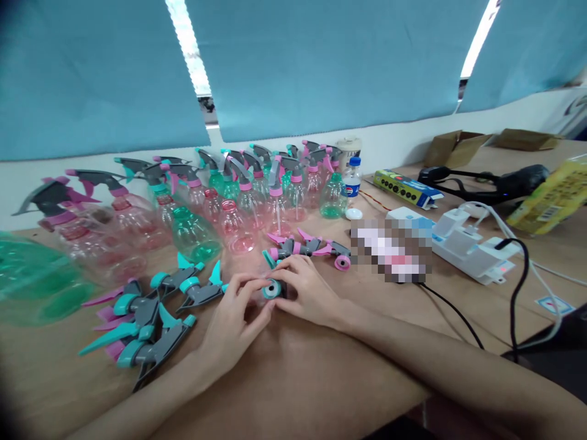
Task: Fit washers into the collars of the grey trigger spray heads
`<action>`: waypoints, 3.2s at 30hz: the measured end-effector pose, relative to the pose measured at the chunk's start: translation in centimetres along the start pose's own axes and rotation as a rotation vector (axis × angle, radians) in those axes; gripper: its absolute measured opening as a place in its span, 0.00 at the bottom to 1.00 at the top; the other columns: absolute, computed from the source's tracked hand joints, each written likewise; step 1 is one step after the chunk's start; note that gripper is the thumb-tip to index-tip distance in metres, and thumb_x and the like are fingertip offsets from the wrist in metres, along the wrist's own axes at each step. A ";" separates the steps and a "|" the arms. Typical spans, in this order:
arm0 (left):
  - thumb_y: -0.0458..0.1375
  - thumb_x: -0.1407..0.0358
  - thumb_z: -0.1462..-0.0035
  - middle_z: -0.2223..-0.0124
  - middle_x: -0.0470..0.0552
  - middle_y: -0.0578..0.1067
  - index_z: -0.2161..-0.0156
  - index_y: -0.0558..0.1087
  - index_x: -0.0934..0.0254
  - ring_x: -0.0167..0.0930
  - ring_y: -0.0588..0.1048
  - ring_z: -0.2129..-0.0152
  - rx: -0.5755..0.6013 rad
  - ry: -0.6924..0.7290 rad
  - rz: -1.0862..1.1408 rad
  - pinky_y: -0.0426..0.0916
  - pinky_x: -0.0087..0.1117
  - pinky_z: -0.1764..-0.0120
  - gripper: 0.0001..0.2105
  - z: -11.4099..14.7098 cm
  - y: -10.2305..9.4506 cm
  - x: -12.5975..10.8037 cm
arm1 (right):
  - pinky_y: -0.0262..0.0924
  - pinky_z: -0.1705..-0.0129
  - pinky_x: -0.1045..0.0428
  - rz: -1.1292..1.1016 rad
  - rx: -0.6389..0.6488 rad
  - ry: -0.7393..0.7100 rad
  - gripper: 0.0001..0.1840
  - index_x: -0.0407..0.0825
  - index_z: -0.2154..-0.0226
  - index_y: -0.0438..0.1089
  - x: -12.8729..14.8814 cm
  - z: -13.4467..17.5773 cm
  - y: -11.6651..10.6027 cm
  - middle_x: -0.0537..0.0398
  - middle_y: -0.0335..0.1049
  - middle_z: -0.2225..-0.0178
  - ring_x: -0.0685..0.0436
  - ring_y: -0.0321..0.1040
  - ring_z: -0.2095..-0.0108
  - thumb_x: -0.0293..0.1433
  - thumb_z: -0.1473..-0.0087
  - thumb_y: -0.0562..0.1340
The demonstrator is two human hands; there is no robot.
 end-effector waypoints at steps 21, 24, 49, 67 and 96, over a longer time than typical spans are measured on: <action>0.53 0.68 0.40 0.56 0.54 0.66 0.51 0.68 0.62 0.34 0.69 0.62 0.006 0.135 -0.085 0.69 0.40 0.58 0.12 0.0 0.0 0.0 | 0.59 0.45 0.42 -0.170 0.056 0.129 0.15 0.52 0.58 0.72 -1.0 0.0 0.0 0.48 0.65 0.48 0.40 0.63 0.46 0.33 0.50 0.66; 0.52 0.69 0.39 0.55 0.53 0.66 0.51 0.68 0.61 0.33 0.69 0.61 0.011 0.136 -0.031 0.69 0.39 0.57 0.12 0.0 0.1 0.0 | 0.59 0.45 0.43 -0.198 0.039 0.132 0.14 0.52 0.58 0.72 -0.9 -0.1 -0.2 0.48 0.65 0.48 0.40 0.63 0.46 0.32 0.50 0.67; 0.54 0.65 0.40 0.55 0.50 0.66 0.51 0.71 0.58 0.32 0.70 0.61 0.080 -0.134 0.212 0.69 0.38 0.56 0.13 0.5 0.4 -0.4 | 0.62 0.49 0.44 -0.205 -0.056 0.176 0.11 0.49 0.65 0.71 -0.3 0.1 -0.4 0.49 0.67 0.54 0.41 0.66 0.51 0.34 0.52 0.68; 0.54 0.66 0.41 0.56 0.49 0.68 0.55 0.72 0.58 0.30 0.71 0.62 0.062 -0.269 0.531 0.70 0.32 0.61 0.10 -0.1 0.4 0.0 | 0.61 0.49 0.44 -0.166 -0.058 0.159 0.11 0.51 0.62 0.71 -0.4 0.3 -0.4 0.49 0.65 0.53 0.41 0.64 0.50 0.34 0.50 0.66; 0.55 0.67 0.43 0.58 0.50 0.69 0.53 0.67 0.59 0.31 0.69 0.63 0.114 -0.326 0.557 0.67 0.34 0.60 0.12 0.4 1.0 0.0 | 0.61 0.50 0.41 -0.112 -0.083 0.087 0.11 0.52 0.62 0.70 0.1 0.1 -0.4 0.52 0.73 0.58 0.40 0.67 0.53 0.35 0.50 0.66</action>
Point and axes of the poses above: each hand's wrist, its own z-axis away from the middle knuckle, its own y-axis out of the palm, x = y × z, the point moved 3 cm from there along -z, towards the middle knuckle
